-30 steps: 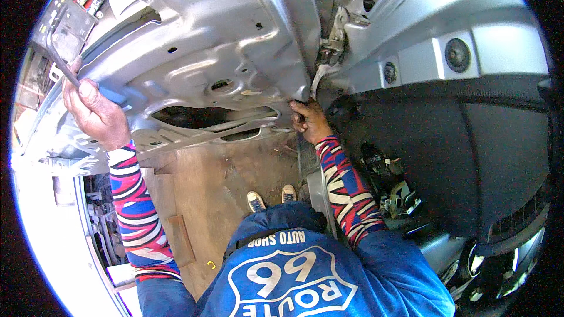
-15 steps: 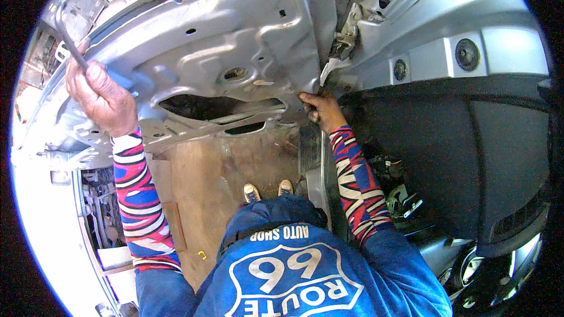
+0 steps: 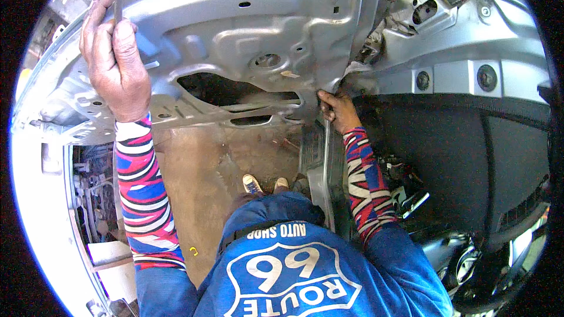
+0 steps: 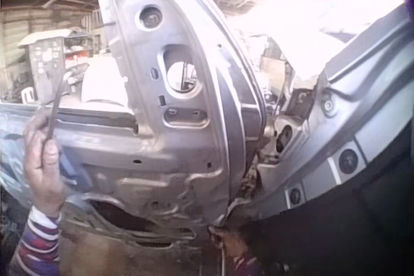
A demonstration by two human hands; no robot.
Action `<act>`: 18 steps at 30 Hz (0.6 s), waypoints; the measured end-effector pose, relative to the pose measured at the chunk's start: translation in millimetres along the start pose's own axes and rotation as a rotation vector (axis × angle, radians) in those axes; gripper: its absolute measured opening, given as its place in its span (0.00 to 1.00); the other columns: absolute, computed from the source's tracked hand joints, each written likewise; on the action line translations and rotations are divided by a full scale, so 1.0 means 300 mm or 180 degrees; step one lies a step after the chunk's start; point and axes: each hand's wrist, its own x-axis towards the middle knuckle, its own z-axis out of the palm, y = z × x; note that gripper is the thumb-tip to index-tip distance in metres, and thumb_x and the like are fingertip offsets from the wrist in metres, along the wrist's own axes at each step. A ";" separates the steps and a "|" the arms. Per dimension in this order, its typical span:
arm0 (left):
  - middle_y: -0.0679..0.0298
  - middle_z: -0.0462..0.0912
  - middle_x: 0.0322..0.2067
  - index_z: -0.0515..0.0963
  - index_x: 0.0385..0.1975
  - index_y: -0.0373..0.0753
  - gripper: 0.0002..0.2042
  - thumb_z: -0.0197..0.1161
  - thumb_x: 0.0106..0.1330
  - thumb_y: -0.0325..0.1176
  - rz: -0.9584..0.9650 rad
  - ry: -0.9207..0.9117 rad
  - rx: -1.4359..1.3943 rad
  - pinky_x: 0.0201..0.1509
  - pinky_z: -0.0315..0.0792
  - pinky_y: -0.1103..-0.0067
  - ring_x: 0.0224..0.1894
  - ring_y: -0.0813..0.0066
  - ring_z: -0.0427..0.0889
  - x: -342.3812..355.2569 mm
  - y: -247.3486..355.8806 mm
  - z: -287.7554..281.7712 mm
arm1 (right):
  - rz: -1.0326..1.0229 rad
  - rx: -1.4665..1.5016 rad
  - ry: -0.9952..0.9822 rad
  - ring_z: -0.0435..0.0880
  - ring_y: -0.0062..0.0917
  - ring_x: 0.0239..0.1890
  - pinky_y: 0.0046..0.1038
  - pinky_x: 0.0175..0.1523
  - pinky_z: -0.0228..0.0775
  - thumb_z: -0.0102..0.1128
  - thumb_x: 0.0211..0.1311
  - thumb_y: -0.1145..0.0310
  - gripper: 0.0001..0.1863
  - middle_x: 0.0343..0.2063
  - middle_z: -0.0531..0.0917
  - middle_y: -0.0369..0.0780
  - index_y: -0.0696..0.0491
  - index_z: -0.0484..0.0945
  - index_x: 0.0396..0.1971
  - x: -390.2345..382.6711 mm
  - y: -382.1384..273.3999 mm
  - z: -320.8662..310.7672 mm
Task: The person sits on the floor and uses a hammer and metal file to shape and smooth a white car fender. They then move to a white car and use a wrench to tighten bolts on the open driver-side door hinge.
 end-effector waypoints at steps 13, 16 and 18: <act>0.50 0.81 0.24 0.81 0.34 0.34 0.10 0.65 0.63 0.37 -0.2917 -0.2800 -0.2181 0.35 0.74 0.67 0.27 0.55 0.82 -0.422 0.410 -0.221 | -0.0312 -0.0857 -0.0479 0.66 0.14 0.15 0.18 0.19 0.56 0.65 0.62 0.54 0.17 0.21 0.77 0.35 0.51 0.74 0.37 -0.007 -0.028 0.046; 0.46 0.78 0.21 0.79 0.30 0.35 0.12 0.63 0.64 0.39 -0.2760 -0.3663 -0.1807 0.35 0.73 0.61 0.27 0.47 0.80 -0.492 0.458 -0.151 | -0.0147 -0.0898 -0.0864 0.68 0.15 0.20 0.20 0.24 0.59 0.53 0.64 0.37 0.29 0.23 0.77 0.35 0.52 0.73 0.39 0.005 -0.010 0.031; 0.44 0.78 0.22 0.78 0.29 0.35 0.10 0.59 0.65 0.36 -0.2573 -0.3365 -0.2081 0.36 0.71 0.56 0.29 0.41 0.78 -0.511 0.505 -0.094 | 0.0071 -0.0489 -0.1148 0.69 0.15 0.22 0.21 0.27 0.61 0.46 0.64 0.31 0.34 0.24 0.78 0.35 0.52 0.73 0.40 0.022 0.004 -0.005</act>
